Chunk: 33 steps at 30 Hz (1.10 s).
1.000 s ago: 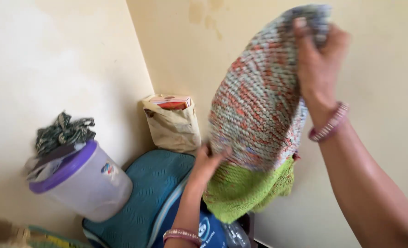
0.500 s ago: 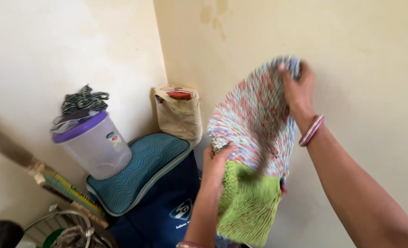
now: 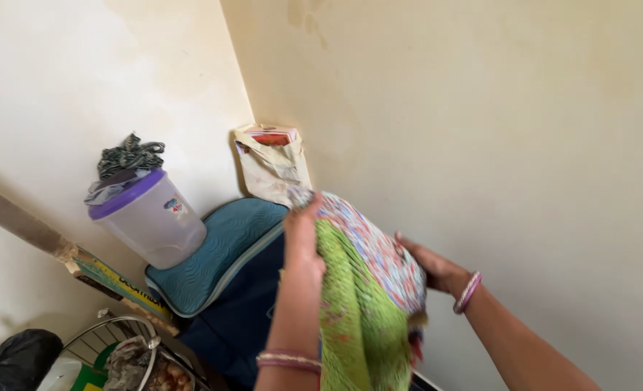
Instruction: Organizing various household items including a cricket bat, a container, and a knitted mat in a storage area.
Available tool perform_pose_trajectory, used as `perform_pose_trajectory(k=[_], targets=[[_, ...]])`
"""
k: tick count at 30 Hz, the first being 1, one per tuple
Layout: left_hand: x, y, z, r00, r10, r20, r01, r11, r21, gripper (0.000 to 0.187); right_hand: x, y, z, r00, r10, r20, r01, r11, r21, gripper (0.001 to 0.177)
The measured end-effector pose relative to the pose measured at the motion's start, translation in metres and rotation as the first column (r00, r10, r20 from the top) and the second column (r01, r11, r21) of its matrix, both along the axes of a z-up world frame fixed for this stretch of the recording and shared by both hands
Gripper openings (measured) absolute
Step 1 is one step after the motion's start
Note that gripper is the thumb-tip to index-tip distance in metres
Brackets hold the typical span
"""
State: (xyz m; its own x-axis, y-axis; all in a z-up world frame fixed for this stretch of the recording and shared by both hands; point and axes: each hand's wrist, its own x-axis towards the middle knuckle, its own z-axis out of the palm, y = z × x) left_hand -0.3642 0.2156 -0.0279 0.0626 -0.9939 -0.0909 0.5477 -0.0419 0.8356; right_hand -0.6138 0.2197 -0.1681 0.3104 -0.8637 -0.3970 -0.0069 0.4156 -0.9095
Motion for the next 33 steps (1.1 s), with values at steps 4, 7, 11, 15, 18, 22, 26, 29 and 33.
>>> perform_pose_trajectory(k=[4,7,11,15,18,22,26,29,33], targets=[[0.028,-0.009,0.029,0.998,0.007,-0.059,-0.007,1.000,0.002,0.040,-0.001,0.008,0.039,0.962,-0.119,0.244,0.126,0.992,-0.013,0.084],[0.045,-0.023,0.039,0.981,0.037,-0.190,-0.027,0.998,0.054,0.042,0.010,0.002,0.049,0.957,-0.120,0.266,0.152,0.983,-0.106,0.077],[0.058,-0.043,0.041,0.958,0.072,-0.278,-0.007,0.973,0.230,0.045,0.033,-0.018,0.052,0.960,-0.246,0.133,0.279,0.891,-0.358,0.056],[0.095,-0.060,0.047,0.959,0.020,-0.283,0.069,0.950,0.303,0.047,0.054,-0.019,0.124,0.925,-0.350,0.148,0.379,0.832,-0.405,0.041],[0.128,-0.057,0.046,0.925,-0.130,-0.356,0.153,0.988,0.035,0.043,0.057,-0.019,0.170,0.912,-0.369,0.180,0.403,0.722,-0.563,0.031],[0.145,0.013,0.029,0.927,-0.297,-0.229,0.208,0.916,-0.343,0.057,0.056,-0.013,0.219,0.861,-0.374,0.345,0.509,0.609,-0.609,0.025],[0.126,0.011,-0.098,0.949,-0.107,0.297,0.213,0.912,-0.350,0.070,0.085,-0.003,0.252,0.816,-0.396,0.421,0.572,0.661,-0.485,0.020],[0.105,0.017,-0.077,0.964,-0.239,-0.119,0.234,0.971,-0.053,0.068,0.085,-0.003,0.248,0.826,-0.519,0.218,0.560,0.717,-0.415,0.023],[0.114,0.024,-0.033,0.965,-0.218,-0.142,0.208,0.974,-0.086,0.061,0.057,-0.003,0.228,0.863,-0.482,0.152,0.495,0.747,-0.445,0.028]])
